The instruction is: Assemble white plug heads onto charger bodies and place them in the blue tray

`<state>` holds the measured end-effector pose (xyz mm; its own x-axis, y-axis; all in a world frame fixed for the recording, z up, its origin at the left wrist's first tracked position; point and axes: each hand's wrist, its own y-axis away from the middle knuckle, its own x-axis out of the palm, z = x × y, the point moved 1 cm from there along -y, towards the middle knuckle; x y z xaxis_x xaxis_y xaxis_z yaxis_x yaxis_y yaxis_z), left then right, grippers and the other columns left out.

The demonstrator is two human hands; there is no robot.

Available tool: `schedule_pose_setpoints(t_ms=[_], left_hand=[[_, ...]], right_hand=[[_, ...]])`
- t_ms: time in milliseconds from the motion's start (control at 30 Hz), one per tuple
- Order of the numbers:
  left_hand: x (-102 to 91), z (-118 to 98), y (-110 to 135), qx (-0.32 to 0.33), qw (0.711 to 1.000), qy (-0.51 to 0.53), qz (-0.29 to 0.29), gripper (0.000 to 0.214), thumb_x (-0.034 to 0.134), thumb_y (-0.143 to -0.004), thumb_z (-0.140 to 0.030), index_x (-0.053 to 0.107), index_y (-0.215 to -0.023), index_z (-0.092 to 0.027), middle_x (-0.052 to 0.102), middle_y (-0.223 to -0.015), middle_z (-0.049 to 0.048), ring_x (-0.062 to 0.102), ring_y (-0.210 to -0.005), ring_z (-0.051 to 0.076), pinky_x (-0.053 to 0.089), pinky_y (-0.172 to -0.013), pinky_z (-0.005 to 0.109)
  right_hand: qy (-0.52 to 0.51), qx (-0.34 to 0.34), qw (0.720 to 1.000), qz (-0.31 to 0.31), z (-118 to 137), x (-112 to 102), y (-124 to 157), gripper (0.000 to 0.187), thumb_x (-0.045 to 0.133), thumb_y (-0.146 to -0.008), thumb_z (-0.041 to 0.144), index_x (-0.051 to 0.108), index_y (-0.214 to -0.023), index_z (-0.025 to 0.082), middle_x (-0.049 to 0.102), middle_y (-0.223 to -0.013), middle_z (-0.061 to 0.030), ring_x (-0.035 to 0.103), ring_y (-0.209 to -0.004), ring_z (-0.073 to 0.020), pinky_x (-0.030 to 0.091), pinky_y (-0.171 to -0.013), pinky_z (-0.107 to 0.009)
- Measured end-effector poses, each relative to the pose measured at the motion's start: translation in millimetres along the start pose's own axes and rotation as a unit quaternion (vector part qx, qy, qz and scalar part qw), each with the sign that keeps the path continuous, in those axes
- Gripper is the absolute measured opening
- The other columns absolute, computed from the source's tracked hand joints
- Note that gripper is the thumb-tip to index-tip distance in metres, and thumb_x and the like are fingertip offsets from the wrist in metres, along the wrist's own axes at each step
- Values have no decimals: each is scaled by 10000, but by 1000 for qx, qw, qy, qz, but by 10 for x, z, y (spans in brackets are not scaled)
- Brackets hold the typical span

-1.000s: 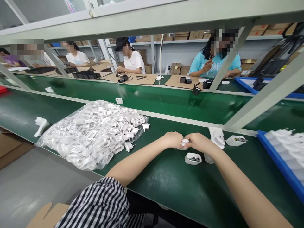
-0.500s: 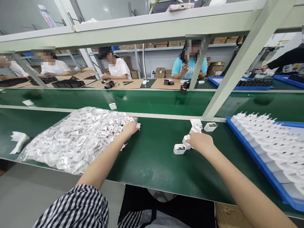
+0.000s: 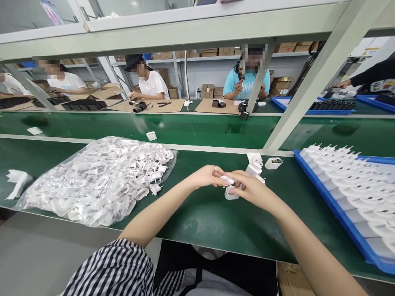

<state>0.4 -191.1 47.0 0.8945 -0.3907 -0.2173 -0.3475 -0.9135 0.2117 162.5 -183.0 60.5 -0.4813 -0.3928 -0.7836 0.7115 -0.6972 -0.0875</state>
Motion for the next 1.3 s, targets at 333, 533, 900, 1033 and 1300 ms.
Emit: schedule_pose_setpoints(t_ms=[333, 533, 900, 1033, 1300], left_hand=[[385, 279, -21, 114, 955, -265, -63, 411, 564, -597, -254, 483, -986, -149, 520, -1007, 59, 466, -925, 201, 373, -781, 297], [260, 460, 24, 80, 939, -309, -129, 267, 521, -637, -257, 530, -883, -153, 560, -853, 28, 522, -720, 150, 407, -656, 250], [134, 583, 181, 81, 951, -246, -169, 332, 506, -667, -300, 489, -982, -197, 556, -966, -11, 529, -734, 105, 410, -689, 209], [133, 600, 165, 78, 952, -241, -174, 338, 514, -662, -319, 488, -979, -203, 565, -943, -15, 538, -727, 105, 417, -678, 205], [129, 552, 214, 107, 934, -299, -163, 344, 498, -679, -363, 510, -980, -200, 559, -973, 6, 537, -781, 125, 411, -701, 210]], right_hand=[[-304, 134, 933, -139, -255, 93, -43, 243, 504, -631, 376, 513, -768, 176, 587, -668, -22, 568, -596, -155, 433, -480, -250], [-231, 99, 954, -162, -280, 356, -93, 183, 503, -623, 317, 539, -759, 199, 548, -993, -64, 499, -927, -202, 430, -697, -309], [-169, 90, 968, -163, -312, 757, -147, 233, 484, -662, 319, 574, -845, 205, 611, -905, -28, 551, -814, -181, 418, -736, -318], [-148, 87, 968, -185, -285, 778, -110, 222, 474, -674, 315, 578, -845, 219, 600, -954, -23, 537, -867, -182, 410, -757, -313], [-90, 74, 986, -122, -279, 690, -155, 208, 480, -679, 269, 567, -863, 225, 609, -924, -8, 571, -769, -162, 446, -679, -282]])
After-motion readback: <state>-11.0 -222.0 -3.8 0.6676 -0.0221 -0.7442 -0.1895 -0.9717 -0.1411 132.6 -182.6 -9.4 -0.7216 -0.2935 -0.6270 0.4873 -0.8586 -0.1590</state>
